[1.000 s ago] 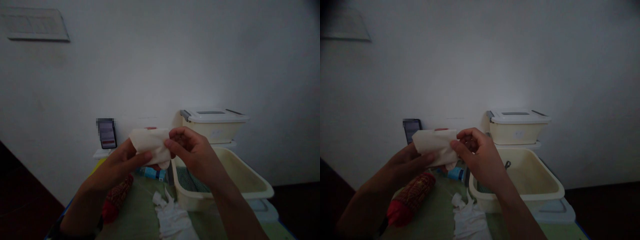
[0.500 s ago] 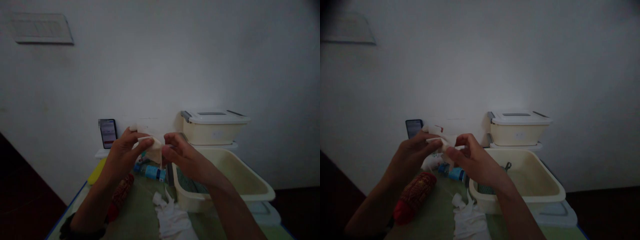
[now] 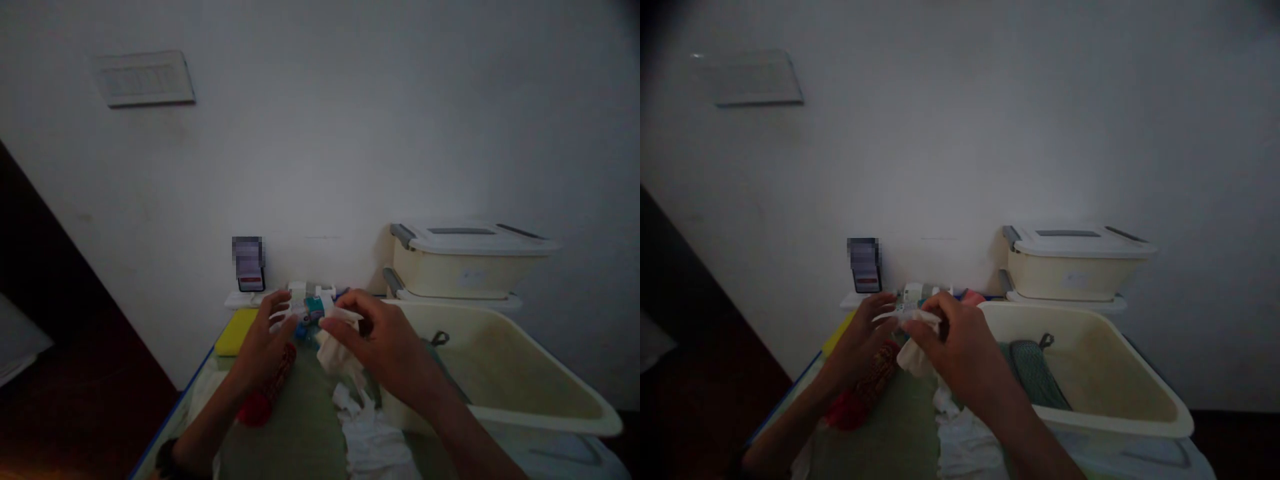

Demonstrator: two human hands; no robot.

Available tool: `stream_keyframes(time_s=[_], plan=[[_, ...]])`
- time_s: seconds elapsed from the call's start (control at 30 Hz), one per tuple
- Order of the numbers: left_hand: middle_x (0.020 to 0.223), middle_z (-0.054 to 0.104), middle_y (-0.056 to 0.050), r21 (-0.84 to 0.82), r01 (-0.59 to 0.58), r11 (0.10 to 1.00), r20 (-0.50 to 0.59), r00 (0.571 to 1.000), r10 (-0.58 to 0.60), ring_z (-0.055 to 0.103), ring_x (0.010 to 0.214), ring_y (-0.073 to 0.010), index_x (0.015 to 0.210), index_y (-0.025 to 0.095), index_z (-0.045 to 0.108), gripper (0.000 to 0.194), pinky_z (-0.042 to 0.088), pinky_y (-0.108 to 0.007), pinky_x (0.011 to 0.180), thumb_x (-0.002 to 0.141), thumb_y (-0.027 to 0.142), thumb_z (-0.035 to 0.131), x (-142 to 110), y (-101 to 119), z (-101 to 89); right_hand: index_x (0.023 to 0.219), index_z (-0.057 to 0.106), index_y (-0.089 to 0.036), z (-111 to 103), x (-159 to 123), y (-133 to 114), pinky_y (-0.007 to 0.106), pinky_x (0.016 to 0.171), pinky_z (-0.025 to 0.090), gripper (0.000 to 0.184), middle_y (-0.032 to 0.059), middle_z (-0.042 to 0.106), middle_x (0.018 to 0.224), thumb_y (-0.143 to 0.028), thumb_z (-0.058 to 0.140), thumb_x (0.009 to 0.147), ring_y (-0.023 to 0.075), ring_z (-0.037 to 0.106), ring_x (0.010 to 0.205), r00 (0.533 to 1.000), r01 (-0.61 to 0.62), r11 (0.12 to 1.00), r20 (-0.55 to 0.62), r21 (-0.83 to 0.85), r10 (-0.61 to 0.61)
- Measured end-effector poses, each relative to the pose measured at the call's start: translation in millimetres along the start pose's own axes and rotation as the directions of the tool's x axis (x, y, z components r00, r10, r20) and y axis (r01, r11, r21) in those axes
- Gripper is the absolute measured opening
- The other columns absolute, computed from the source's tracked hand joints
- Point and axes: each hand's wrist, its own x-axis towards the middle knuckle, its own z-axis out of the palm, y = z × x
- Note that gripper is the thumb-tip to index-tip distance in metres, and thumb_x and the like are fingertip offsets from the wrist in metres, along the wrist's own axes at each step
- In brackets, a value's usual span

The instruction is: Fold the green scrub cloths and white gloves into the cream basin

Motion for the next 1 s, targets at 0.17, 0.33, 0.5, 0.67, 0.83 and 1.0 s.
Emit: stream_keyframes(time_s=[0.17,0.33,0.5,0.67,0.83,1.0], plan=[[0.116,0.057,-0.006,-0.305,-0.157,0.939,0.250,0.939,0.238,0.057,0.105,-0.0217,0.117,0.028,0.049,0.032,0.046,-0.035,0.092,0.088,0.039,0.057,-40.2,-11.7,-5.2,0.101,0.059,-0.017,35.9,-0.7,7.8,0.025,0.054,0.041,0.023,0.0002,0.062,0.071,-0.034,0.058,0.086,0.0132,0.056,0.060,1.000,-0.007,0.998,0.026,0.054,0.005],[0.098,0.061,-0.005,-0.205,-0.087,0.975,0.238,0.962,0.136,0.060,0.091,-0.0188,0.096,0.021,0.058,0.016,0.050,-0.029,0.080,0.083,0.026,0.066,-46.5,-22.9,-1.4,0.117,0.048,-0.021,59.4,-12.7,27.6,0.028,0.064,0.049,0.028,0.0031,0.062,0.086,-0.038,0.045,0.095,0.0156,0.061,0.074,0.999,-0.053,0.968,0.021,0.246,0.050],[0.088,0.067,-0.006,-0.196,0.046,0.979,0.234,0.972,0.002,0.063,0.082,-0.0189,0.090,0.017,0.062,0.014,0.050,-0.029,0.075,0.084,0.030,0.064,-41.9,-29.1,-4.3,0.124,0.035,-0.025,76.2,-36.6,49.2,0.029,0.064,0.050,0.031,0.0013,0.057,0.087,-0.035,0.044,0.096,0.0153,0.061,0.072,0.992,-0.091,0.956,-0.064,0.278,0.113],[0.080,0.066,-0.005,-0.222,0.045,0.974,0.255,0.967,0.013,0.061,0.074,-0.0168,0.080,0.016,0.064,0.015,0.049,-0.026,0.068,0.079,0.030,0.068,-45.4,-24.3,-3.7,0.108,0.045,-0.025,83.7,-50.1,56.8,0.027,0.065,0.052,0.021,0.0023,0.059,0.091,-0.039,0.048,0.094,0.0146,0.063,0.074,0.983,-0.079,0.906,-0.117,0.417,0.139],[0.069,0.062,-0.001,-0.258,0.064,0.964,0.222,0.975,-0.005,0.057,0.067,-0.0153,0.071,0.016,0.061,0.018,0.046,-0.025,0.064,0.076,0.034,0.065,-24.7,-10.8,14.3,0.116,0.051,-0.023,79.3,-42.8,46.7,0.031,0.085,0.053,0.036,0.0083,0.064,0.110,-0.046,0.055,0.089,0.0199,0.064,0.098,0.981,-0.134,0.866,-0.058,0.482,0.184],[0.057,0.055,0.002,-0.212,0.085,0.974,0.205,0.978,-0.041,0.047,0.050,-0.0116,0.067,0.017,0.058,0.025,0.037,-0.021,0.047,0.077,0.039,0.061,2.1,-9.3,30.3,0.111,0.057,-0.022,81.8,-35.1,52.8,0.032,0.083,0.054,0.036,0.0090,0.069,0.106,-0.050,0.045,0.092,0.0227,0.065,0.101,0.962,-0.163,0.883,-0.127,0.440,0.241]])
